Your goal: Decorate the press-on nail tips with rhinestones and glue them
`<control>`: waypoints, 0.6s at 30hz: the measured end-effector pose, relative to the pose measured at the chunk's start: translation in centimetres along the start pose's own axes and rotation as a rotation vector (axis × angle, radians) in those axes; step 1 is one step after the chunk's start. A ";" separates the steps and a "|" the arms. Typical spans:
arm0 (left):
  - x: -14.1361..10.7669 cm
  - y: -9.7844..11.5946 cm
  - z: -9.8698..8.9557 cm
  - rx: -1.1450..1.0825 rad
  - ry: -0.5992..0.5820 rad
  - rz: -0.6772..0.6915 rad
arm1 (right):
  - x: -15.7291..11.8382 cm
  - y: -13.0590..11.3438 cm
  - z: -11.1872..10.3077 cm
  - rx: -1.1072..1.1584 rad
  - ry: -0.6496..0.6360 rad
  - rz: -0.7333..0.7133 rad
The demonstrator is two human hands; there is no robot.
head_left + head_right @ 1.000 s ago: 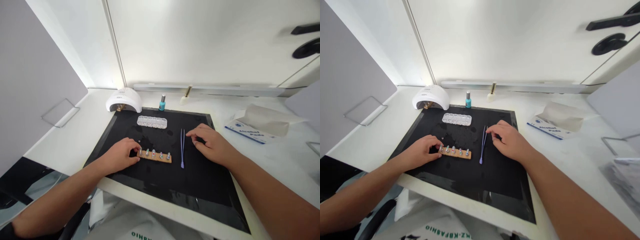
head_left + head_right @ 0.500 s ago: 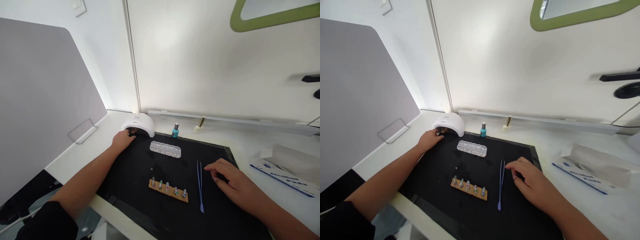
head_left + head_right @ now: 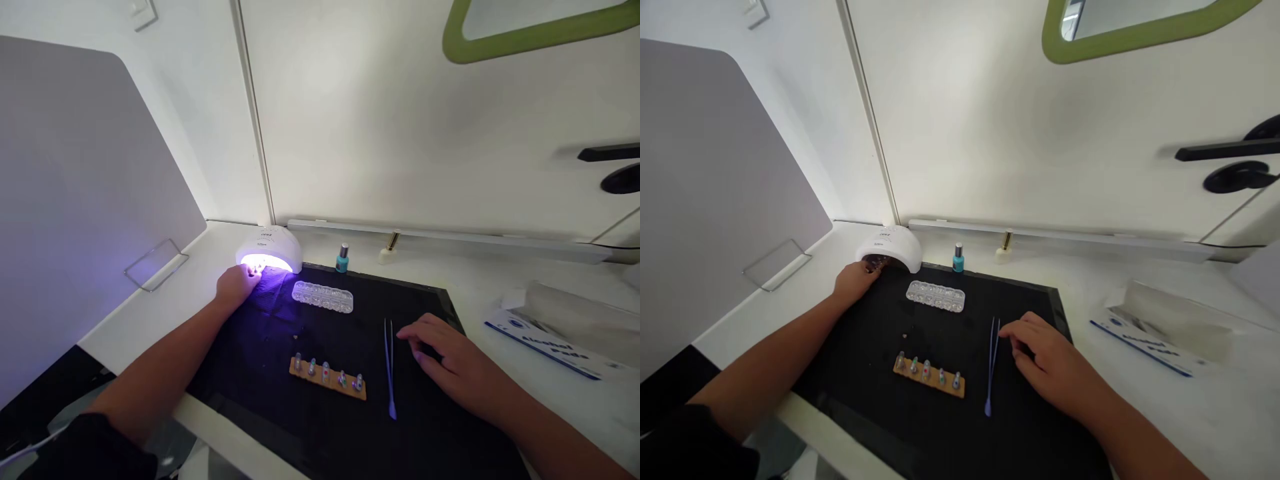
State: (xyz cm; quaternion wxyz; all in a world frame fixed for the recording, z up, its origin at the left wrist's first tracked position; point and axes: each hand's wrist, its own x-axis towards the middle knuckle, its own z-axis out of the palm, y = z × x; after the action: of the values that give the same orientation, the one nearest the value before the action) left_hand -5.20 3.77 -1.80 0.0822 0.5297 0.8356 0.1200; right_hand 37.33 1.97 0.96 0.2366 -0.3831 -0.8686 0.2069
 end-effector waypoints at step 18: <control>-15.6 -8.4 -3.2 -0.204 -0.230 0.129 | 0.8 2.4 0.7 -0.061 0.001 -0.064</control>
State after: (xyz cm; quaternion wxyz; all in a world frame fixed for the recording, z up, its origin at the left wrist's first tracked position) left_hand -6.67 -14.20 -1.00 0.2230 0.5815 0.7683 0.1479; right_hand 37.84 3.93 -0.68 0.2317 -0.3625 -0.8861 0.1723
